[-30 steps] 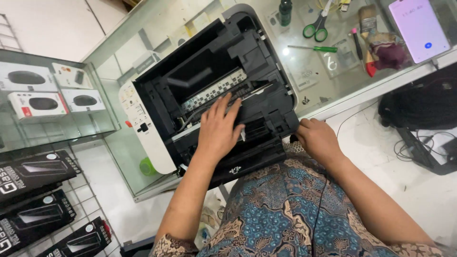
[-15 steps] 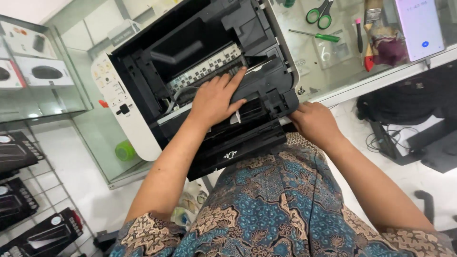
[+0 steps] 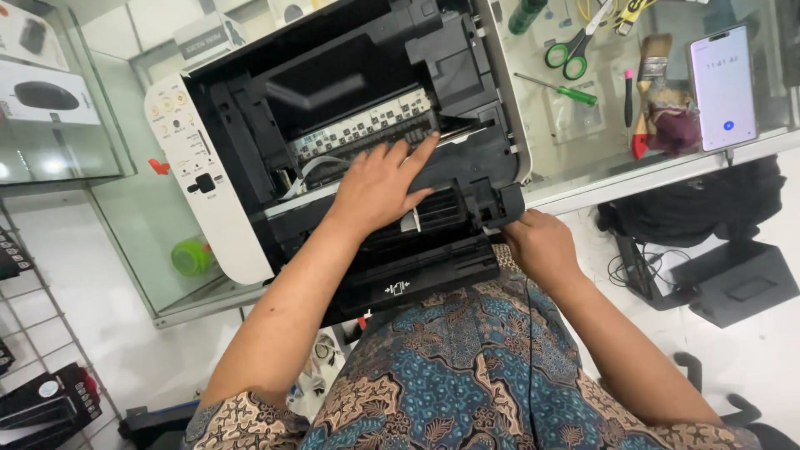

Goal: Disassembling a printer by removing screws and plastic housing components

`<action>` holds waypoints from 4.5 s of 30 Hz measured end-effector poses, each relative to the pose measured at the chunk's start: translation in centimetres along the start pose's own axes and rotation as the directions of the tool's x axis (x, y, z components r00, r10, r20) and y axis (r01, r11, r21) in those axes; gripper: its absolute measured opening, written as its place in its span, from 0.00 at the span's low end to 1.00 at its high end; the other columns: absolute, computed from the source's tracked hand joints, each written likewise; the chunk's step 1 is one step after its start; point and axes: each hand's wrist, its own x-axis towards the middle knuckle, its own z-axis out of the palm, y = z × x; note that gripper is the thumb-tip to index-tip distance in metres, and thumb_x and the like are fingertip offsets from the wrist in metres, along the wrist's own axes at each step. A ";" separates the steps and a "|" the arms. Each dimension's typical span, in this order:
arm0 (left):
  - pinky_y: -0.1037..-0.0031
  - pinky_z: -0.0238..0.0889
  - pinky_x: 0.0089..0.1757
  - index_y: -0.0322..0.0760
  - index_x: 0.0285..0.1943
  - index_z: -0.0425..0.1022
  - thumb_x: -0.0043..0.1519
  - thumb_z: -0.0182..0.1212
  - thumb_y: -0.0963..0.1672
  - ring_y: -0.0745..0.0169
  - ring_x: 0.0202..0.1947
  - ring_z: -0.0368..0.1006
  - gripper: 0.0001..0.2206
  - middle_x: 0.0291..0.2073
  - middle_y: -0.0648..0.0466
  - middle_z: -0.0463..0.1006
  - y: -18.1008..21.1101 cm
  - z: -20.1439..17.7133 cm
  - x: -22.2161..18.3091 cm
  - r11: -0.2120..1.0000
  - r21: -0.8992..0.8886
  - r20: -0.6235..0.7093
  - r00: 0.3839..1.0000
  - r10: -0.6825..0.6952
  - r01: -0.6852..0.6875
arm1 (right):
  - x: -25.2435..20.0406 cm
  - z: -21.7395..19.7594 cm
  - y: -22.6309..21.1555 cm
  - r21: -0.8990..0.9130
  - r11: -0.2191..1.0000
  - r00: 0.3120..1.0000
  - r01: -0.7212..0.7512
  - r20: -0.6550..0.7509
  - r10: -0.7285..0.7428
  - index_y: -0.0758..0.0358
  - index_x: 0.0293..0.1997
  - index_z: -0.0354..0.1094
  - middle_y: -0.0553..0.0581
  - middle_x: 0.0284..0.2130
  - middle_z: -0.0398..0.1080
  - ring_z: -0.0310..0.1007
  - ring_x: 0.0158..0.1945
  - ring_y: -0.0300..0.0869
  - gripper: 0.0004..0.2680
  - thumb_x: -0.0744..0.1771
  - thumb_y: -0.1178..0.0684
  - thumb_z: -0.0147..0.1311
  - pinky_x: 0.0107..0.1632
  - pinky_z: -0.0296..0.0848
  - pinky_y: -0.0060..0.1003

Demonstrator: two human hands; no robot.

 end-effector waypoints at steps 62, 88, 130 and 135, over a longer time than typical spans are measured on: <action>0.69 0.71 0.37 0.30 0.63 0.73 0.69 0.48 0.53 0.55 0.40 0.78 0.25 0.44 0.47 0.82 10.2 -7.1 -8.0 0.981 -0.189 -0.110 0.993 0.033 -0.054 | -0.6 -18.0 -3.1 0.206 0.847 0.856 -0.490 0.295 0.424 0.59 0.57 0.70 0.52 0.35 0.77 0.74 0.37 0.42 0.10 0.70 0.54 0.51 0.42 0.68 0.37; 0.50 0.63 0.55 0.25 0.65 0.70 0.65 0.45 0.58 0.33 0.61 0.71 0.33 0.58 0.34 0.75 8.5 -5.7 -9.0 0.733 -0.563 0.357 0.912 -0.201 0.381 | 2.7 -13.8 -7.9 0.643 0.741 0.960 -0.195 -0.030 0.278 0.66 0.40 0.77 0.58 0.33 0.77 0.77 0.35 0.43 0.07 0.62 0.64 0.69 0.40 0.71 0.34; 0.48 0.65 0.45 0.42 0.54 0.75 0.60 0.48 0.62 0.35 0.49 0.74 0.28 0.44 0.42 0.82 9.2 -2.8 -10.6 0.702 -0.504 0.249 0.863 -0.439 0.503 | 3.7 -8.6 -2.9 0.578 0.600 0.803 -0.553 0.178 0.568 0.51 0.50 0.71 0.47 0.21 0.56 0.53 0.25 0.34 0.08 0.72 0.48 0.45 0.29 0.55 0.34; 0.52 0.71 0.41 0.46 0.59 0.75 0.58 0.35 0.62 0.39 0.52 0.76 0.33 0.50 0.48 0.83 8.7 -3.1 -10.4 0.723 -0.508 0.344 0.880 -0.327 0.467 | 3.3 -6.9 -3.0 0.676 0.580 0.837 -0.455 0.101 0.538 0.55 0.45 0.52 0.48 0.36 0.57 0.53 0.39 0.33 0.08 0.79 0.53 0.41 0.39 0.54 0.31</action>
